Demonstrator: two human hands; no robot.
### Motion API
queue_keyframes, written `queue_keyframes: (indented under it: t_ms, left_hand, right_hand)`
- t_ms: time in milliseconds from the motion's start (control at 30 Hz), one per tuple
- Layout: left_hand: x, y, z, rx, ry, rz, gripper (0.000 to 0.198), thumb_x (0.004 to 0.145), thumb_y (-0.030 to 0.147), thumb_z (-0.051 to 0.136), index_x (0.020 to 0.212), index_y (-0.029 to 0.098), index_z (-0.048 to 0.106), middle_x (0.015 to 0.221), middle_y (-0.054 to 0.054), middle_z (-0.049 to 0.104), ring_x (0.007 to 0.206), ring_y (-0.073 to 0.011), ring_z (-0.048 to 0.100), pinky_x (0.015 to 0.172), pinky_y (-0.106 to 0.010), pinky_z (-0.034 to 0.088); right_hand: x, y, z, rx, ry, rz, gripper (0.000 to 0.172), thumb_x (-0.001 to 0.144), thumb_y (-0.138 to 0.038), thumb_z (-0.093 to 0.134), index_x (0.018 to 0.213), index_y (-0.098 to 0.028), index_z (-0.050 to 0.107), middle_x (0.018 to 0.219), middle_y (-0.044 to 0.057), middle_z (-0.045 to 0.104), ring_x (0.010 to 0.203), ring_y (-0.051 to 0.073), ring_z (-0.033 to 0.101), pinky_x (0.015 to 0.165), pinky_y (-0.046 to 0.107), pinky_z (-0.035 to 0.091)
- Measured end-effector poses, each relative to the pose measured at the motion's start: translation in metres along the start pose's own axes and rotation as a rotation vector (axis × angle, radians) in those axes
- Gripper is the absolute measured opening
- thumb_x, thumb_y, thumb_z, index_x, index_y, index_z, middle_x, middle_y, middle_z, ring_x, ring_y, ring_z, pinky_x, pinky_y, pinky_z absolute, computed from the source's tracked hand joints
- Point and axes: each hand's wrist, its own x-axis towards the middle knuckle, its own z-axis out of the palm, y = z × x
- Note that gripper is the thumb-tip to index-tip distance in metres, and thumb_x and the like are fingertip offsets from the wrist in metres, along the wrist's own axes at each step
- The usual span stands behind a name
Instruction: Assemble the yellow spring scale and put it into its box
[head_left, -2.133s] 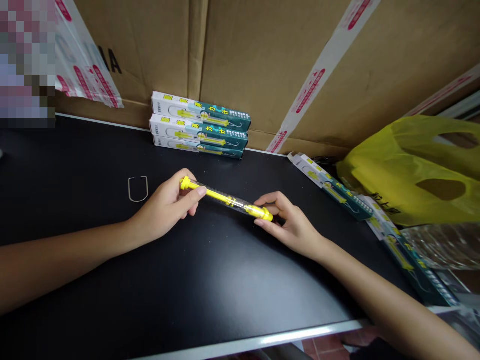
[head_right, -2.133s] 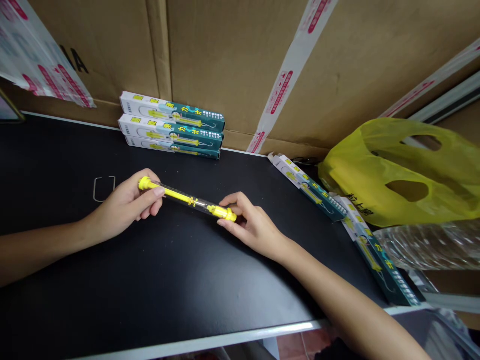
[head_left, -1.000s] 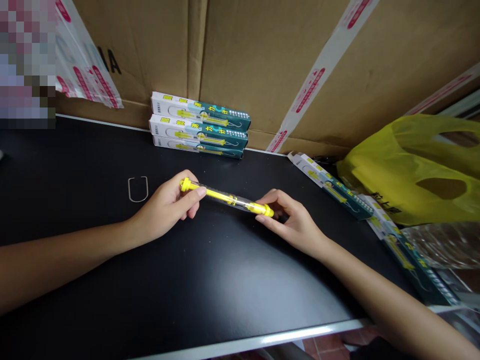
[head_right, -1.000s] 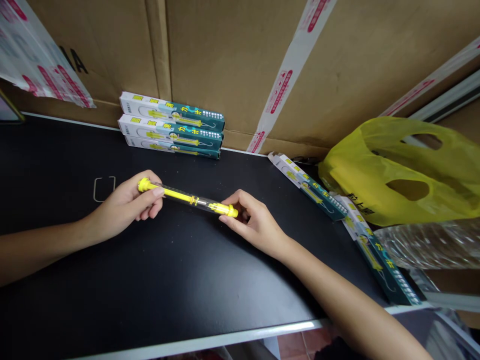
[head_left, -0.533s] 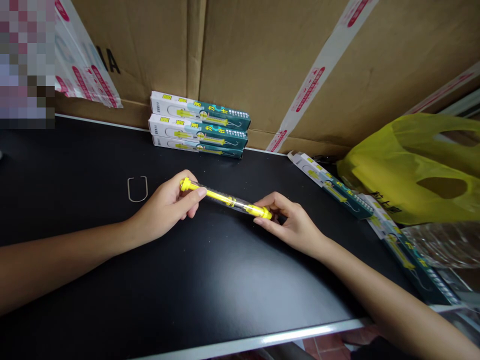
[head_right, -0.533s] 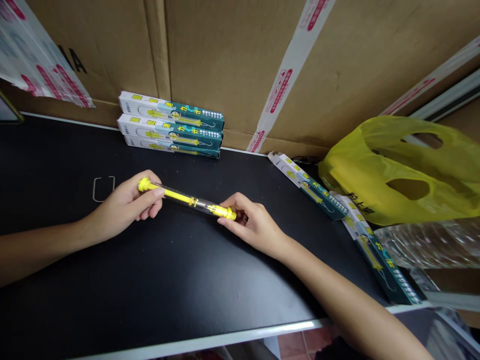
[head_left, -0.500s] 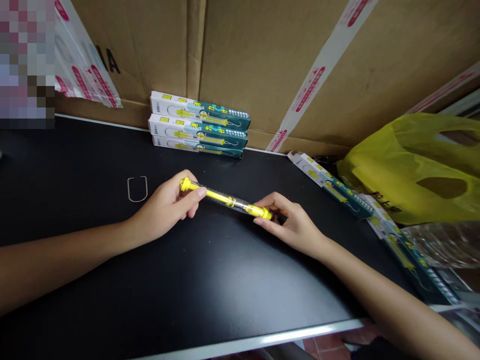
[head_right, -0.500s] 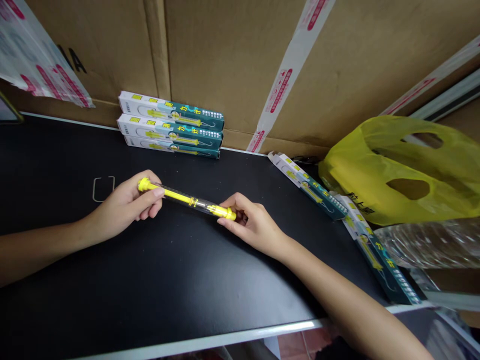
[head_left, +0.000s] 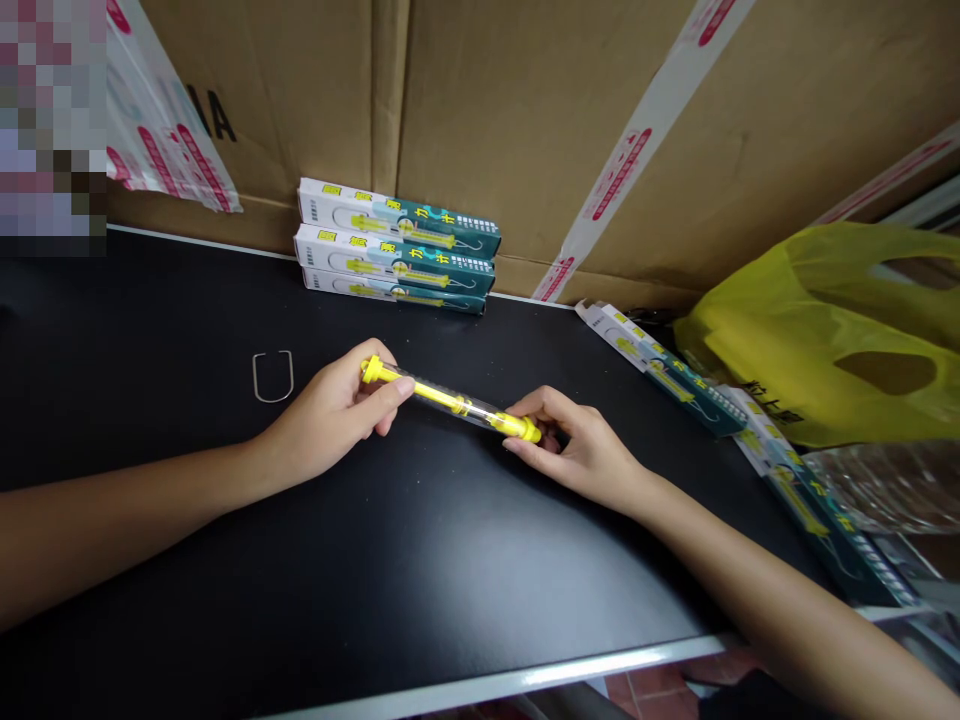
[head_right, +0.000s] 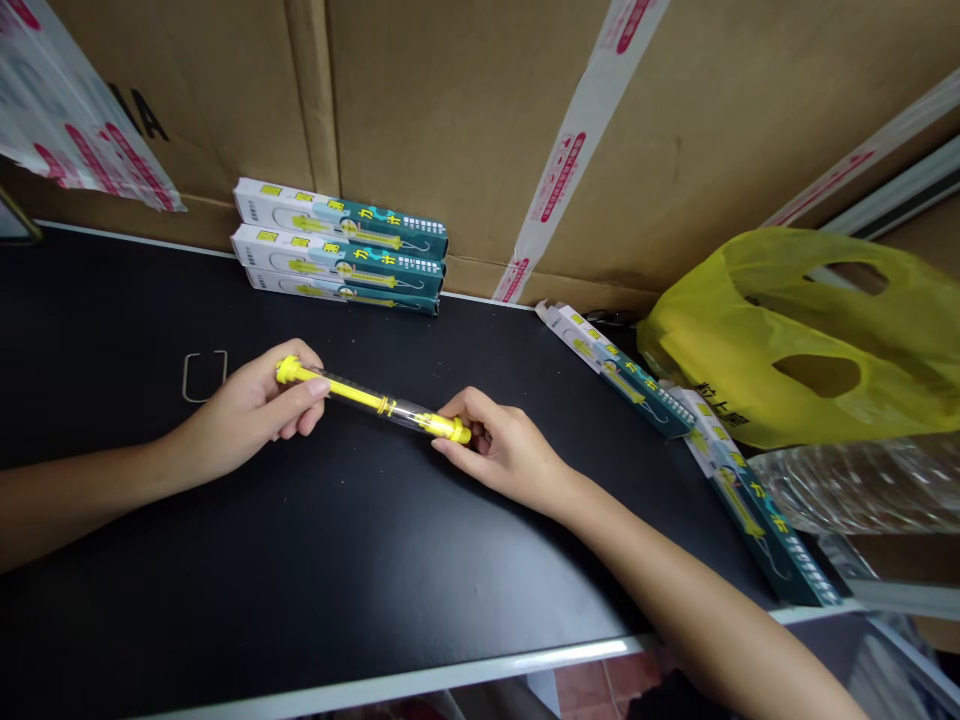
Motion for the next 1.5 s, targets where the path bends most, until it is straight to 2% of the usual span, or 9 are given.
queue_keyframes:
  t_ms: [500, 1500]
  left_hand:
    - [0.0001, 0.0002, 0.0003, -0.001, 0.003, 0.013, 0.021, 0.094, 0.038, 0.052, 0.085, 0.021, 0.045, 0.058, 0.007, 0.053, 0.050, -0.0069, 0.043, 0.045, -0.019, 0.034]
    - [-0.0006, 0.0012, 0.0010, 0.000, -0.007, 0.014, 0.018, 0.094, 0.036, 0.052, 0.086, 0.022, 0.044, 0.058, 0.006, 0.052, 0.051, -0.0080, 0.044, 0.046, -0.019, 0.035]
  right_hand:
    - [-0.0003, 0.0008, -0.0011, -0.026, -0.003, 0.006, 0.021, 0.088, -0.034, 0.062, 0.097, -0.016, 0.058, 0.071, 0.001, 0.058, 0.051, 0.009, 0.046, 0.046, 0.021, 0.037]
    - [-0.0020, -0.0017, -0.0008, -0.100, -0.027, 0.007, 0.019, 0.088, -0.033, 0.061, 0.097, -0.017, 0.057, 0.067, -0.001, 0.056, 0.050, 0.009, 0.045, 0.046, 0.021, 0.037]
